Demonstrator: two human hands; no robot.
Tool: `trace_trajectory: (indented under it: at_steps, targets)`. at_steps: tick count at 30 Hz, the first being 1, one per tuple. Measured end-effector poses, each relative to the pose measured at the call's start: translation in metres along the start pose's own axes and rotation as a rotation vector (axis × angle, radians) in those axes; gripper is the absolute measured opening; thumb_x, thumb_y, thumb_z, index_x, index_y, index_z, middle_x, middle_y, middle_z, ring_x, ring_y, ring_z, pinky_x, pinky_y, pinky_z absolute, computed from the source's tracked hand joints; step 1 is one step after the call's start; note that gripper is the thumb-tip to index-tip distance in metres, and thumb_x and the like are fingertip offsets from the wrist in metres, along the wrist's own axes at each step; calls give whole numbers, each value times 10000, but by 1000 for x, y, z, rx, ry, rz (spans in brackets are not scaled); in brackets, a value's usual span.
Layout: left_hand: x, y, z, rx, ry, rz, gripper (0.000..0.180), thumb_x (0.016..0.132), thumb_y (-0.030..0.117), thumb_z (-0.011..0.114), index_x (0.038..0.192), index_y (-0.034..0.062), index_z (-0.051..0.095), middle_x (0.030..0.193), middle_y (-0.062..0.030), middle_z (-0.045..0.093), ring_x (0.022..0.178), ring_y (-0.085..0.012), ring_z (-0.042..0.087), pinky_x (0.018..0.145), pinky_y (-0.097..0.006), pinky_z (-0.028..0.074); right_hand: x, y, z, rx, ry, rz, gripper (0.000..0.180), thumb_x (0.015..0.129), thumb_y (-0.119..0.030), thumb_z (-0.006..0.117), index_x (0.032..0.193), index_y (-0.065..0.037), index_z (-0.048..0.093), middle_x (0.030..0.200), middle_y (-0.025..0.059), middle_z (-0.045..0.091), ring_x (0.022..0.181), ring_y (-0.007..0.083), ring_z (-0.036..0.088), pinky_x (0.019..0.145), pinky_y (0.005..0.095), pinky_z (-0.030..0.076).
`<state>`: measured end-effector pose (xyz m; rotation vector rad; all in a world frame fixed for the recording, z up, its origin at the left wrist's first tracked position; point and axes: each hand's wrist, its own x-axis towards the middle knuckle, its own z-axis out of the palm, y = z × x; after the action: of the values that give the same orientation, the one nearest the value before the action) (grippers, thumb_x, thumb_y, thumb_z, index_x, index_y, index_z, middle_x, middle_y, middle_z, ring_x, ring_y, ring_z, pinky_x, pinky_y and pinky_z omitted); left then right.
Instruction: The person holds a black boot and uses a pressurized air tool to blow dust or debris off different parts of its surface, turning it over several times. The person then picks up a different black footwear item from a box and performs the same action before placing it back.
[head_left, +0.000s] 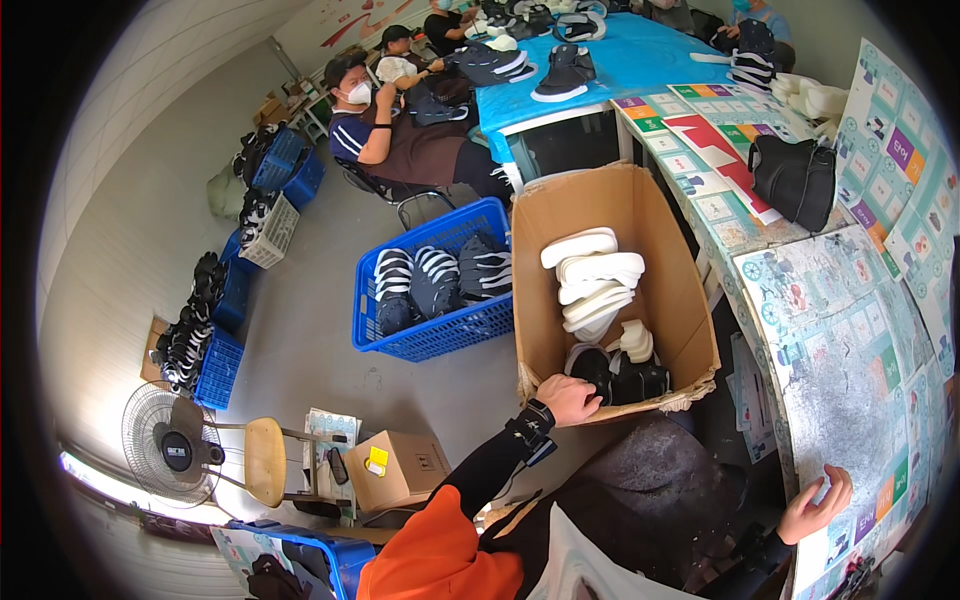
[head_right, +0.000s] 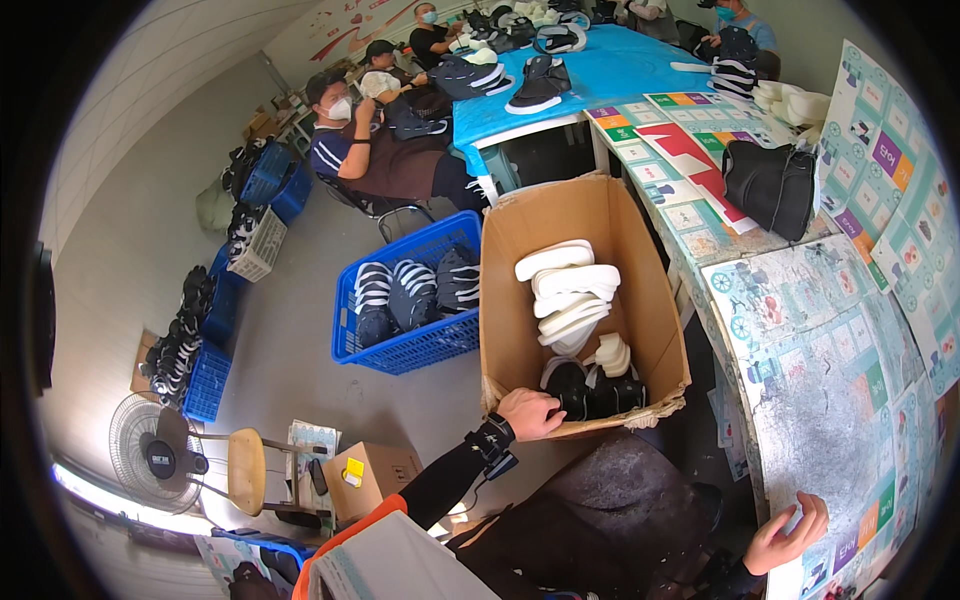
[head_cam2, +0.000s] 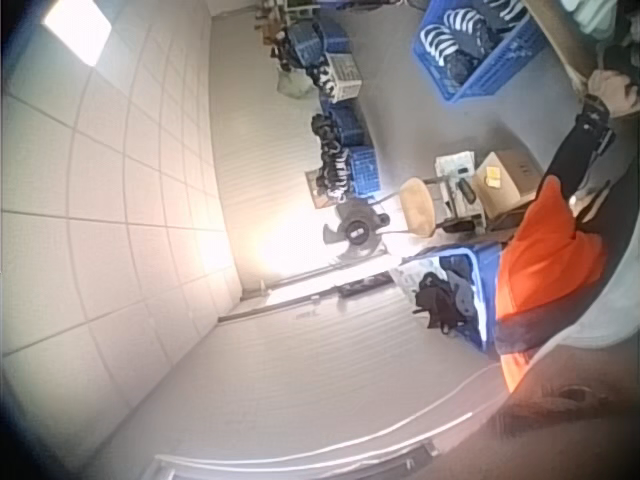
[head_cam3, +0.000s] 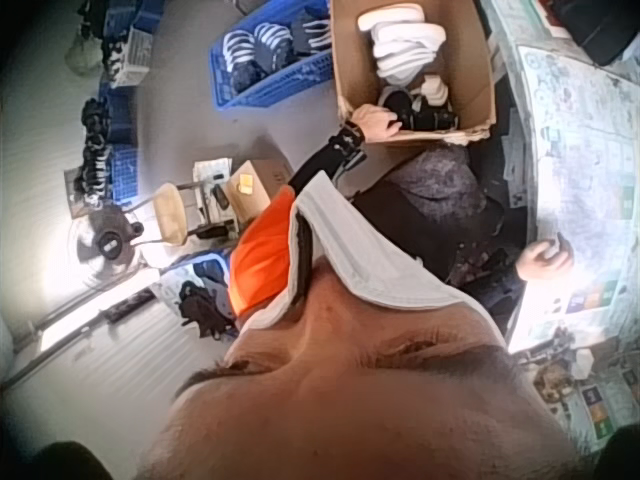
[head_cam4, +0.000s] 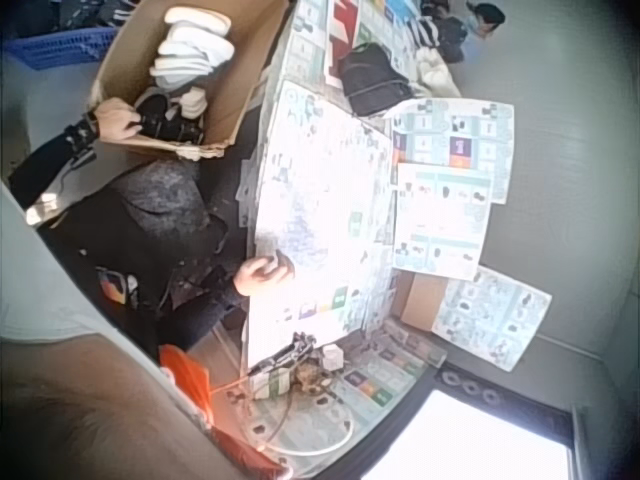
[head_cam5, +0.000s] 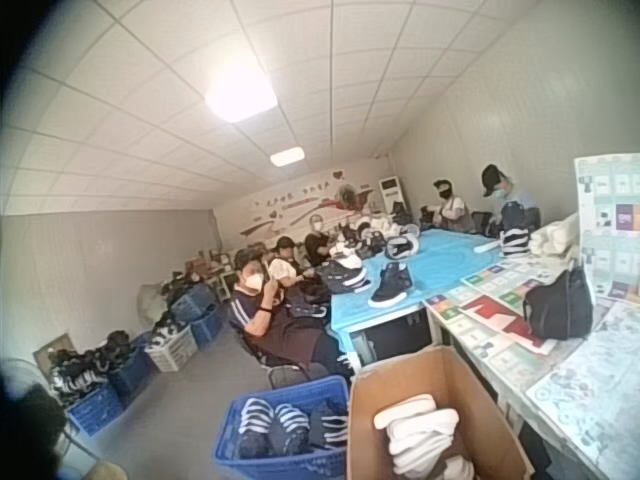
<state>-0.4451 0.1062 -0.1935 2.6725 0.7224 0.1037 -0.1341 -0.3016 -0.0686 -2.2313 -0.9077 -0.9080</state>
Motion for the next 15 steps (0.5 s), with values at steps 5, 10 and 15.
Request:
trace_trajectory:
  at_steps: [5, 10, 15]
  targets:
    - [2, 0, 0, 1, 8, 3, 376, 965, 383, 625, 803, 67, 749, 799, -116, 750, 779, -353, 733, 721, -487, 584, 3, -3, 0, -5, 1, 1, 172, 973, -52, 568, 1079, 37, 670, 1108, 188, 653, 1078, 376, 602, 976, 497, 449]
    - [1, -1, 0, 8, 13, 6, 379, 966, 388, 623, 809, 68, 751, 807, -113, 752, 794, -349, 735, 732, -486, 587, 2, -2, 0, 9, -4, 0, 174, 971, -49, 567, 1081, 39, 669, 1109, 191, 653, 1082, 377, 603, 980, 497, 448]
    - [0, 0, 0, 6, -9, -6, 376, 968, 391, 620, 821, 72, 753, 820, -112, 755, 804, -348, 736, 741, -487, 587, 1, -1, 0, 7, -4, 0, 173, 976, -50, 562, 1077, 40, 669, 1106, 194, 653, 1081, 380, 602, 982, 502, 450]
